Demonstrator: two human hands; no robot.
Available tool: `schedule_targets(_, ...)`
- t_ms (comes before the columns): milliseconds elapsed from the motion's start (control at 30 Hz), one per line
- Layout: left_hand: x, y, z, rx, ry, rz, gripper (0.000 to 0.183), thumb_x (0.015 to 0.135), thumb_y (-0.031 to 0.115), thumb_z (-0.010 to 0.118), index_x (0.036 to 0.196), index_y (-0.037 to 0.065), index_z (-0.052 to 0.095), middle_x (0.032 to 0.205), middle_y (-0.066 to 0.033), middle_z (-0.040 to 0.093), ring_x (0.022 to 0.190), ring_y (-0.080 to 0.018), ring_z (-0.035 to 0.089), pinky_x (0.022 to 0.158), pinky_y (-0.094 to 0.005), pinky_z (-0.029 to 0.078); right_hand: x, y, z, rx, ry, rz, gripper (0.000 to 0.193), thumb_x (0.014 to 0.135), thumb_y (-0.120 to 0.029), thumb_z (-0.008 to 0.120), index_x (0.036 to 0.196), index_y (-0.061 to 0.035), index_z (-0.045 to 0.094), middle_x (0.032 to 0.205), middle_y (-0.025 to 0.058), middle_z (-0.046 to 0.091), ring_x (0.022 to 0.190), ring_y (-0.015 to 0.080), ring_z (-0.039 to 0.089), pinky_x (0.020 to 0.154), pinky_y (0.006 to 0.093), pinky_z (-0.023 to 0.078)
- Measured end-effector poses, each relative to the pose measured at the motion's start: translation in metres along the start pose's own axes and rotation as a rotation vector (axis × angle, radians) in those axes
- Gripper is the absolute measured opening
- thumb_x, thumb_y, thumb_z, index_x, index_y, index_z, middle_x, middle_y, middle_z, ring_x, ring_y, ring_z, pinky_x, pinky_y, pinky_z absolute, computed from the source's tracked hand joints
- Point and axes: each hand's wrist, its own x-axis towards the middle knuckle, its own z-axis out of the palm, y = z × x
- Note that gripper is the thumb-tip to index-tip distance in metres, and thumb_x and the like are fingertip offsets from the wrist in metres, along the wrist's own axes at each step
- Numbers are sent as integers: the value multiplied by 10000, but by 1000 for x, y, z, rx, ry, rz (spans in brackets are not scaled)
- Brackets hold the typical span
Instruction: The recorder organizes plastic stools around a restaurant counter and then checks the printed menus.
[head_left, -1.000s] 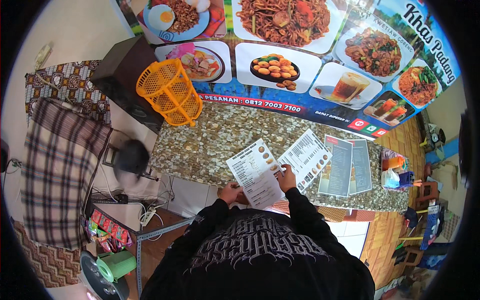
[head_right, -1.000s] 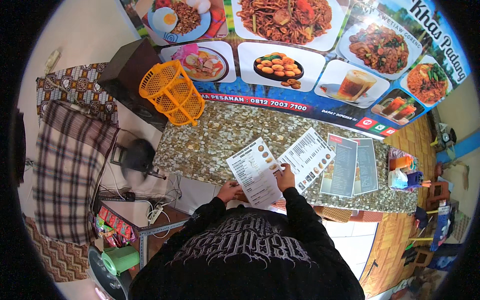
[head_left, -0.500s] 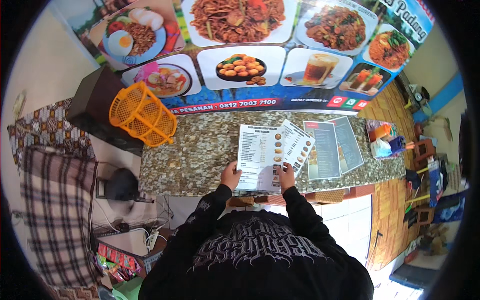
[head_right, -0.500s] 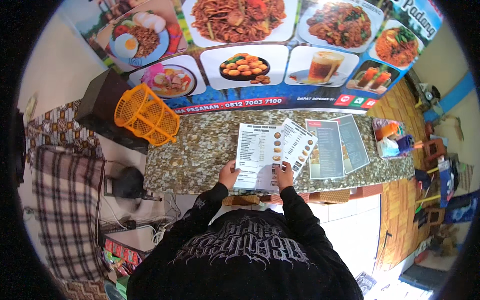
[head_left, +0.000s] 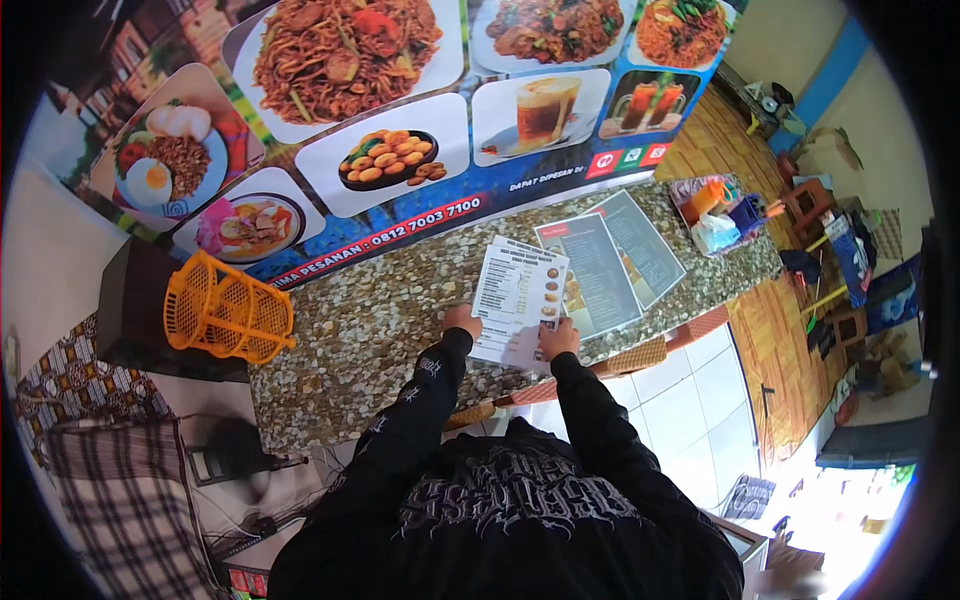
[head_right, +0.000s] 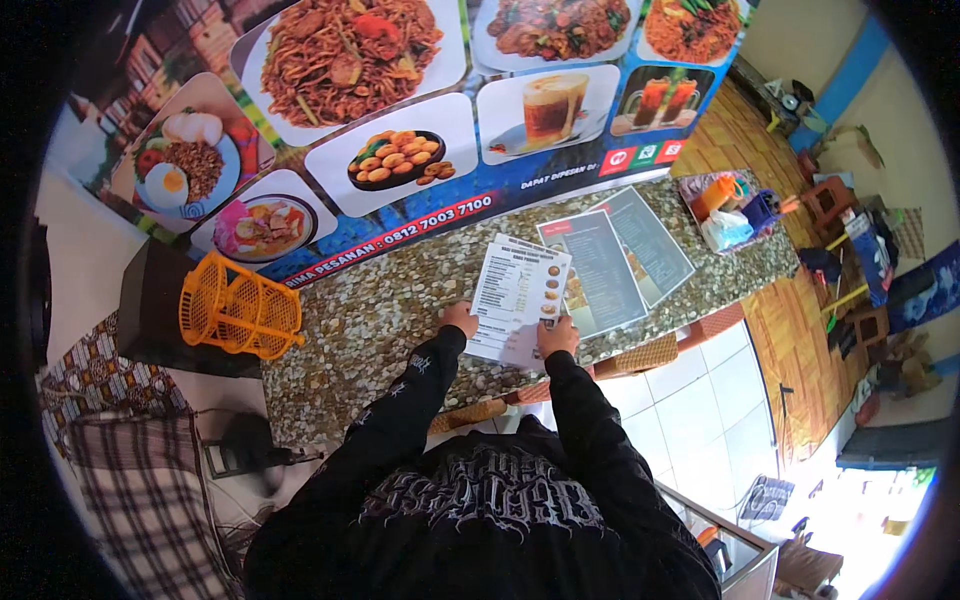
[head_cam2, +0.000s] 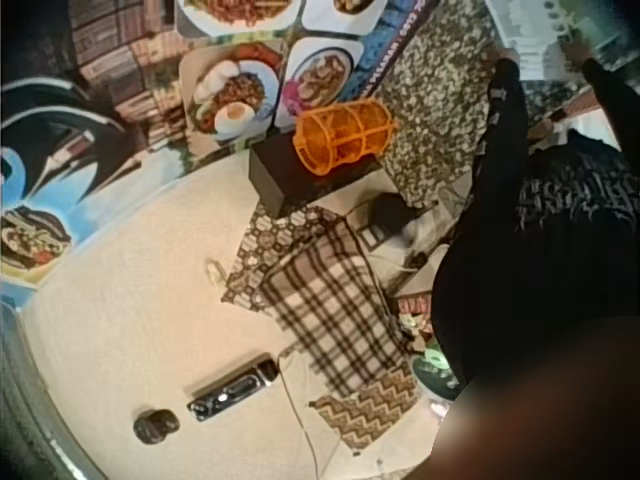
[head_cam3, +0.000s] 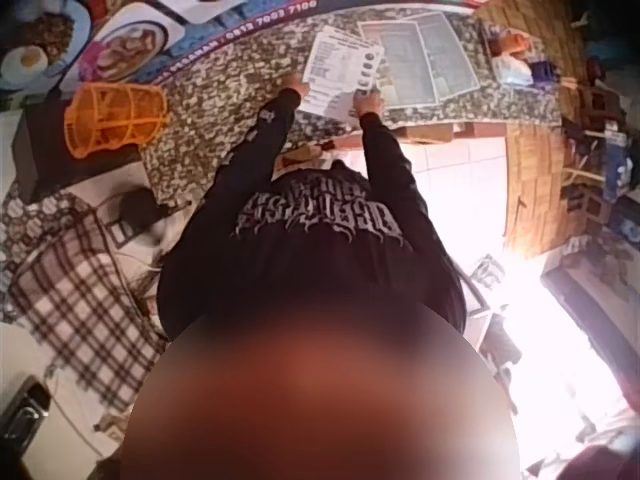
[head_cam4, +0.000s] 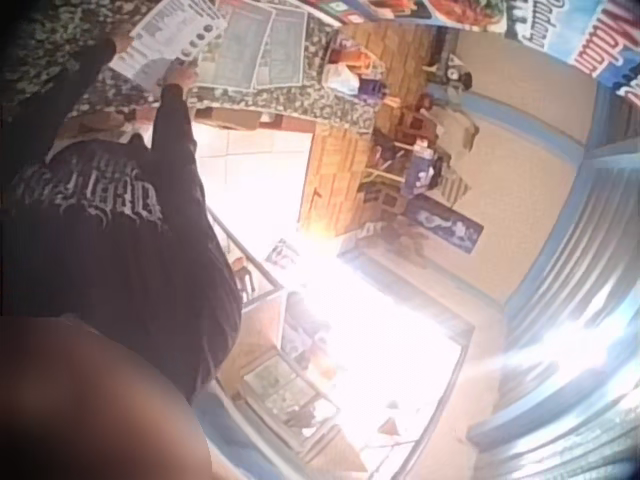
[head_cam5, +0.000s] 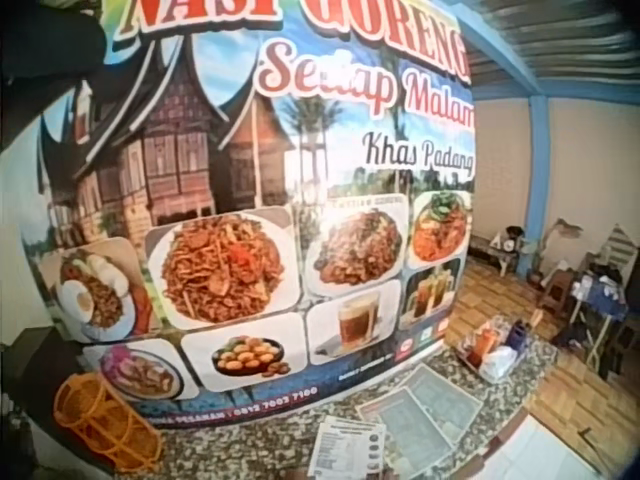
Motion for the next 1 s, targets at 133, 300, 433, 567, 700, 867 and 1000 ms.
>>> schedule_targets(133, 8, -14, -3, 54, 66, 14, 352, 851, 202, 678, 1167, 47, 689, 1098, -209, 694, 994, -368, 664, 875, -483, 541, 0, -16, -2, 152, -24, 19, 620, 781, -326, 781, 1222, 26, 524, 963, 213, 703, 959, 376, 688, 825, 452, 548)
schedule_targets(300, -6, -5, 7, -65, 57, 52, 524, 837, 238, 701, 1233, -49, 513, 1068, -212, 651, 1018, -377, 635, 905, -476, 510, 32, 35, -3, 568, -247, 156, 439, 768, -216, 724, 1089, 45, 578, 885, 177, 696, 720, 281, 698, 668, 392, 556)
schedule_targets(433, -20, -60, 4, -3, 4, 5, 448, 858, 231, 687, 1194, -25, 539, 1055, -201, 652, 978, -352, 639, 873, -475, 516, -10, -24, -2, 484, -299, -26, 365, 810, -187, 689, 1099, 18, 602, 897, 173, 707, 780, 301, 706, 707, 410, 547)
schedule_targets(567, -22, -63, -9, -102, -133, 69, 397, 879, 212, 704, 1168, -6, 540, 989, -148, 654, 871, -272, 659, 787, -411, 543, -17, -31, -17, 473, -252, -366, 400, 869, -131, 675, 1222, 30, 578, 1072, 175, 694, 985, 237, 682, 845, 333, 519)
schedule_targets(700, -47, -89, -47, -598, 76, 404, 328, 813, 158, 770, 1038, -40, 635, 901, -156, 703, 824, -279, 703, 762, -394, 563, -62, -83, -79, 881, -636, -446, 309, 954, -76, 621, 1245, 21, 591, 1127, 104, 687, 1023, 146, 612, 915, 309, 471)
schedule_targets(867, -108, -69, -77, -234, 328, 451, 304, 893, 221, 717, 913, -69, 627, 752, -205, 651, 668, -316, 655, 644, -422, 522, -83, -85, -98, 666, -401, -588, 300, 956, -71, 621, 1253, -28, 615, 1202, 137, 673, 1121, 229, 627, 969, 336, 461)
schedule_targets(1000, -146, -60, -53, -263, 610, 540, 297, 940, 202, 628, 880, -87, 603, 750, -216, 619, 691, -412, 609, 630, -480, 469, -101, -103, -81, 503, -204, -721, 318, 969, -79, 582, 1286, -61, 595, 1262, 184, 632, 1172, 344, 604, 991, 382, 456)
